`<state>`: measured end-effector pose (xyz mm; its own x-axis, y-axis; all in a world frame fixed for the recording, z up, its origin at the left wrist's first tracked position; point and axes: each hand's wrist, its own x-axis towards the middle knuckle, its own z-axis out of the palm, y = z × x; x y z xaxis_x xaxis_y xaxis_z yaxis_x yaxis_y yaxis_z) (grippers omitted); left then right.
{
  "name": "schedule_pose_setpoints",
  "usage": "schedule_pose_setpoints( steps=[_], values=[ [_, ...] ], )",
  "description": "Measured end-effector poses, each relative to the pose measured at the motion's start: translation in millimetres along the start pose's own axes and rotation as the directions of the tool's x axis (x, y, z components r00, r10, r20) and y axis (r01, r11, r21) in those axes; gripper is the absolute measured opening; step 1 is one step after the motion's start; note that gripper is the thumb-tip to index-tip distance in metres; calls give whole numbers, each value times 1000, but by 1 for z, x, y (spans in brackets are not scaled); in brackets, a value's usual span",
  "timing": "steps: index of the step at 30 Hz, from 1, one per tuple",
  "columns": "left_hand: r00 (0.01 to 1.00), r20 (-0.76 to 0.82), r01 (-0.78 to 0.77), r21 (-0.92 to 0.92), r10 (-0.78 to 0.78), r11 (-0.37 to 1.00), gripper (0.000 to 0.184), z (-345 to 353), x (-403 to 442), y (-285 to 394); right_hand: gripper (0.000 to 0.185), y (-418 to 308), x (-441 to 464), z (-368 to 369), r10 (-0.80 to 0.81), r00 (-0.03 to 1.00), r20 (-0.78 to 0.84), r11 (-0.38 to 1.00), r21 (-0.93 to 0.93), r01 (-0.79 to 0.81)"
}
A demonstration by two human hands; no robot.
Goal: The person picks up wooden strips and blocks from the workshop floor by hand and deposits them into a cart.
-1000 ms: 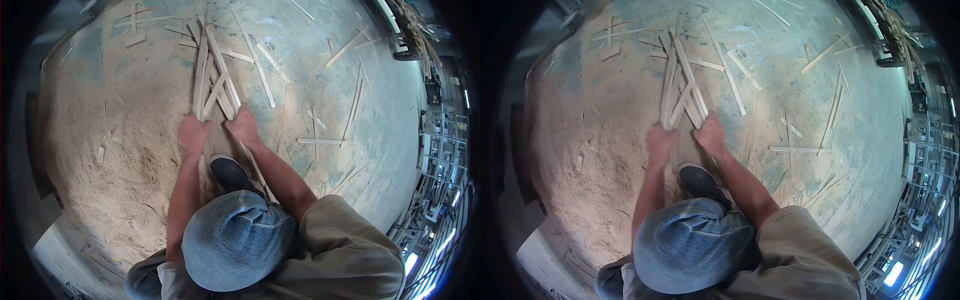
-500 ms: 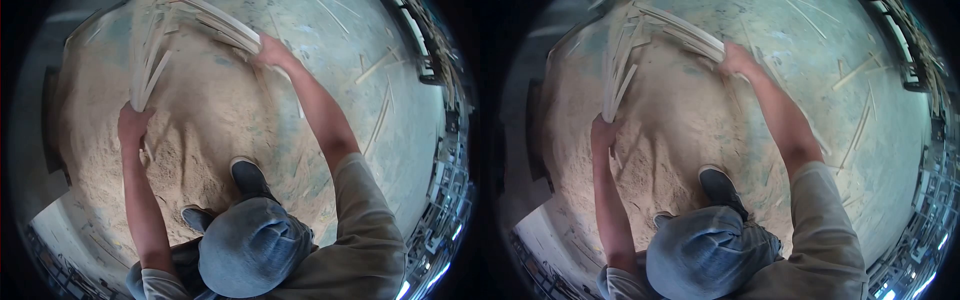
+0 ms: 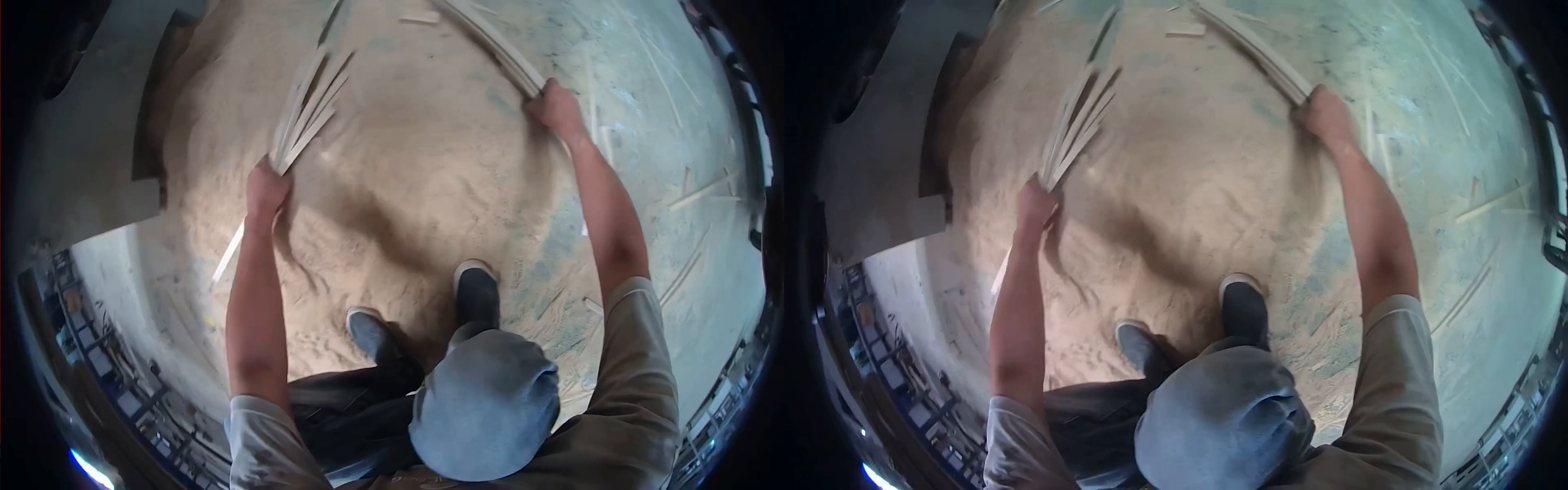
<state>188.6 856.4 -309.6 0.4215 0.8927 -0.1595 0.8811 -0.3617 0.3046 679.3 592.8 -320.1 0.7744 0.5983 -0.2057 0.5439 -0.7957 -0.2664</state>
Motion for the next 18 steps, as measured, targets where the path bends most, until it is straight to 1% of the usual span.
schedule_pose_setpoints(
  steps=[1,2,3,4,6,7,9,10,11,12,13,15,16,17,18],
  values=[
    [995,-66,-63,89,69,994,45,9,2,-5,48,0,-1,-8,-12,1000,-13,1000,-14,12],
    [996,-88,17,89,-9,996,45,18,4,-9,48,7,-5,-16,-15,1000,-19,999,-37,14],
    [991,-101,97,86,-88,992,46,17,3,1,49,26,-10,-28,-13,1000,-22,998,-67,11],
    [994,-59,98,49,-95,994,46,8,0,13,49,54,-15,-44,16,999,-36,994,-110,-19],
    [995,-12,95,6,-95,995,47,13,6,19,50,107,-24,-72,31,1000,-3,990,141,-30],
    [995,47,83,-4,-82,997,48,18,13,13,51,122,-24,-82,16,1000,11,958,287,-18],
    [987,134,84,23,-86,996,50,0,23,-11,52,144,-47,-96,131,980,151,863,470,-188],
    [989,109,98,57,-104,994,50,-20,24,-10,51,143,-62,-95,139,975,174,820,531,-212],
    [992,103,73,15,-75,997,48,-30,28,-4,51,144,-75,-92,148,969,200,775,585,-239],
    [994,99,47,-36,-43,998,47,-40,29,-2,54,163,-79,-72,178,965,194,761,595,-260],
    [994,90,58,-23,-55,998,47,-51,30,-8,56,179,-83,-50,215,959,186,752,595,-284],
    [991,99,112,-229,-91,967,43,-62,35,-8,63,160,-108,-36,342,925,166,817,434,-380],
    [988,113,134,-334,-101,933,42,-63,39,-5,64,166,-116,-12,343,937,68,848,406,-340],
    [989,121,126,-343,-90,931,42,-64,42,4,66,174,-122,13,341,940,-34,877,372,-305],
    [982,160,150,-371,-96,916,40,-65,44,14,66,171,-125,19,354,934,-44,877,363,-315]
  ],
)
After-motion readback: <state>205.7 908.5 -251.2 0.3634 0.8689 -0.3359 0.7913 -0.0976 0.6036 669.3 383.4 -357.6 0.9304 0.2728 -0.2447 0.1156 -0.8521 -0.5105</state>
